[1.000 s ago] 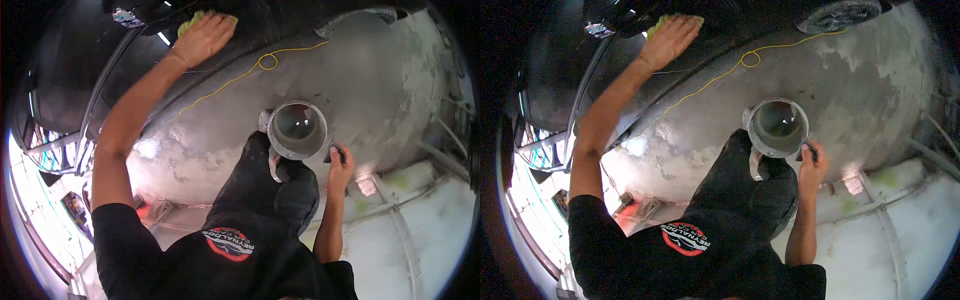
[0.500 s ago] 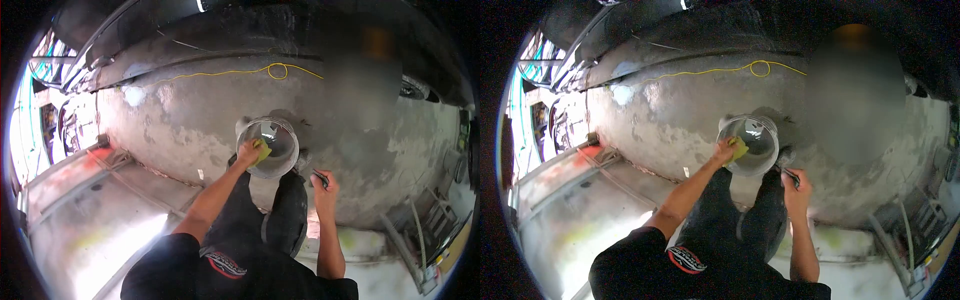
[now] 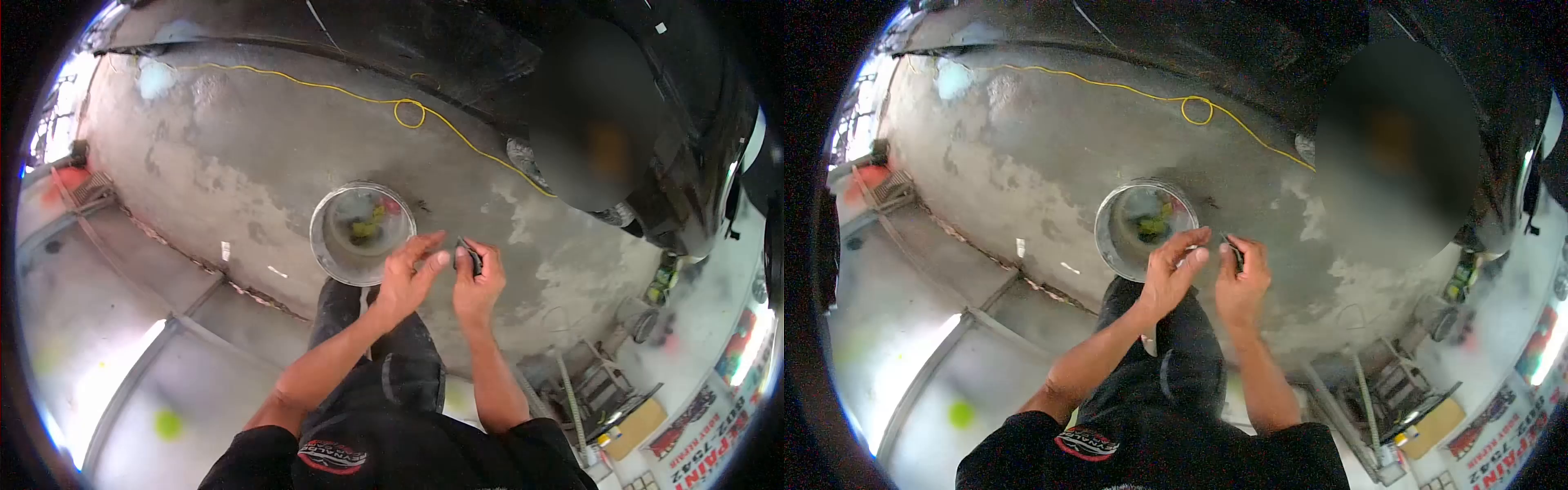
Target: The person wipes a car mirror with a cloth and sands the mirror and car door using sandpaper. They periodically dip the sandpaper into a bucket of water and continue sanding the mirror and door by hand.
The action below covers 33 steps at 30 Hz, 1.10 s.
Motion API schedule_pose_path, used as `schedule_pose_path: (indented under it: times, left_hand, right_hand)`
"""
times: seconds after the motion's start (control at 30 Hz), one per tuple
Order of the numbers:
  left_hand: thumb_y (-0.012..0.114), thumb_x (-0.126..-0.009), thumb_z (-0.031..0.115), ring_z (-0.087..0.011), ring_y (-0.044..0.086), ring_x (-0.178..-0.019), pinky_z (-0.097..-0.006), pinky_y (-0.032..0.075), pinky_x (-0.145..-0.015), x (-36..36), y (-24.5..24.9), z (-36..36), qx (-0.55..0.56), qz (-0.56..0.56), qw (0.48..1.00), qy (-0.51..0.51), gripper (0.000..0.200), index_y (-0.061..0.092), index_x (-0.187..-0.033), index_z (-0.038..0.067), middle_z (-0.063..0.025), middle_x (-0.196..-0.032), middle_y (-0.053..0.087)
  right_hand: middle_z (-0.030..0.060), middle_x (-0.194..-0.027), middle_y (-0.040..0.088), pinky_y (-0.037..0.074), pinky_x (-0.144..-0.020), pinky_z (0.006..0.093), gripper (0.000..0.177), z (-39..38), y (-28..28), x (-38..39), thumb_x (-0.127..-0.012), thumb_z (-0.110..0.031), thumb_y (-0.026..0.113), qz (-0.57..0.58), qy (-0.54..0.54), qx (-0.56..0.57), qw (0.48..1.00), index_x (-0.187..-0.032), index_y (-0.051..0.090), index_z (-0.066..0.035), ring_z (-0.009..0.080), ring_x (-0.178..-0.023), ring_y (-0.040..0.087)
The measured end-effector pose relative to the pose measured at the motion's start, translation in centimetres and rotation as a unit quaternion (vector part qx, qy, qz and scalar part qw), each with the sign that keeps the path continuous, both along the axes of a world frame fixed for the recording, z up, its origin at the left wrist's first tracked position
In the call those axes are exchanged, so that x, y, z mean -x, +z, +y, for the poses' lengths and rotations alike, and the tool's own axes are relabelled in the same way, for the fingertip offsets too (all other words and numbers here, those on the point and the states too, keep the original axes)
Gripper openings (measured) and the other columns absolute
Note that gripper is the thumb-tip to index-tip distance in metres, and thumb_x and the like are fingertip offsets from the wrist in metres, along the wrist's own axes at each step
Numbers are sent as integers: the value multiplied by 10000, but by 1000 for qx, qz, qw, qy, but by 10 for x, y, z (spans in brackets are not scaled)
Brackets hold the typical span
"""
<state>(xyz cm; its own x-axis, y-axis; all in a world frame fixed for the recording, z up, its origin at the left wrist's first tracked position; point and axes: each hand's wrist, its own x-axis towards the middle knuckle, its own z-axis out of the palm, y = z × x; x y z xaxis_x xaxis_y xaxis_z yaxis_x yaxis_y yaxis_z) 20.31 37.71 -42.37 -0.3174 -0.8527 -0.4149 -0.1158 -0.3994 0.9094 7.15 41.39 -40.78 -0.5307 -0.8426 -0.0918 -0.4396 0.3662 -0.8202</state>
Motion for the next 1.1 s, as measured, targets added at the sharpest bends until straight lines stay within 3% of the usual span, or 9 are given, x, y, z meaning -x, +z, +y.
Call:
schedule_pose_path:
  times: [0.27, 0.33, 0.47, 0.53, 0.67, 0.77, 0.83, 0.93, 1.1]
  left_hand:
    - [720, -954, 295, -209, 641, -1027, -340, 515, -920, -29, 43, -16, -101, 134, 977, 134, 591, 528, -1361, -87, -166, -1121, 667]
    - [742, -930, 197, -157, 634, -952, -319, 515, -855, -40, 43, -31, -193, 180, 952, 158, 408, 611, -1213, -65, -117, -1049, 678]
    - [735, -924, 158, -144, 617, -840, -313, 501, -760, -45, 37, -50, -109, 89, 982, 125, 266, 665, -1068, -55, -106, -951, 668]
    - [741, -931, 133, -94, 565, -745, -273, 471, -664, -40, 40, -70, -14, 36, 988, 149, 238, 663, -1050, -58, -38, -817, 633]
    - [774, -911, 122, -53, 552, -678, -256, 470, -595, -12, 63, -133, 75, 10, 969, 235, 242, 675, -1031, -64, -5, -761, 664]
    - [791, -879, 112, -82, 606, -687, -276, 496, -612, 33, 76, -178, 172, 9, 939, 299, 220, 698, -1024, -25, -67, -819, 725]
    - [795, -853, 90, -127, 646, -668, -292, 514, -621, 70, 77, -204, 218, 45, 908, 354, 206, 712, -1020, 3, -101, -825, 731]
    - [790, -790, 37, -233, 681, -704, -330, 538, -651, 117, 71, -243, 374, -29, 814, 444, 219, 727, -1000, 46, -114, -830, 704]
    - [772, -645, -33, -295, 654, -856, -387, 537, -726, 170, 71, -273, 416, -52, 777, 470, 356, 731, -986, 65, -98, -913, 681]
  right_hand:
    - [172, -1407, 538, 536, -942, 428, 545, -13, 37, -51, -853, -122, 740, 84, 260, -33, 961, -1379, 605, -80, 373, -1194, 599]
    - [172, -1406, 547, 523, -973, 427, 492, -17, 63, -46, -859, -123, 739, 73, 332, -87, 936, -1338, 637, -80, 373, -1207, 596]
    - [163, -1301, 639, 479, -1050, 455, 310, -54, 152, 11, -876, -116, 730, 185, 334, -93, 920, -1184, 721, -80, 357, -1214, 607]
    - [155, -1250, 679, 486, -1017, 453, 305, -101, 204, 51, -894, -63, 710, 301, 295, 36, 906, -1197, 711, -29, 325, -1200, 619]
    - [154, -1261, 664, 507, -988, 379, 262, -213, 272, 98, -985, -32, 615, 462, 240, 160, 839, -1233, 677, 25, 259, -1152, 619]
    - [154, -1217, 579, 529, -901, 351, 413, -320, 291, 151, -1054, -299, 589, 569, 428, 255, 655, -1337, 582, 2, 251, -1037, 602]
    - [148, -1195, 578, 519, -876, 300, 406, -361, 289, 156, -1054, -294, 593, 537, 469, 290, 638, -1323, 583, 10, 219, -1027, 600]
    - [127, -1189, 577, 511, -863, 269, 399, -385, 276, 167, -1061, -292, 581, 401, 490, 305, 711, -1315, 582, 15, 191, -1019, 597]
    - [67, -1212, 584, 515, -873, 274, 405, -379, 259, 148, -1074, -315, 546, 292, 411, 302, 809, -1321, 581, 3, 159, -1020, 587]
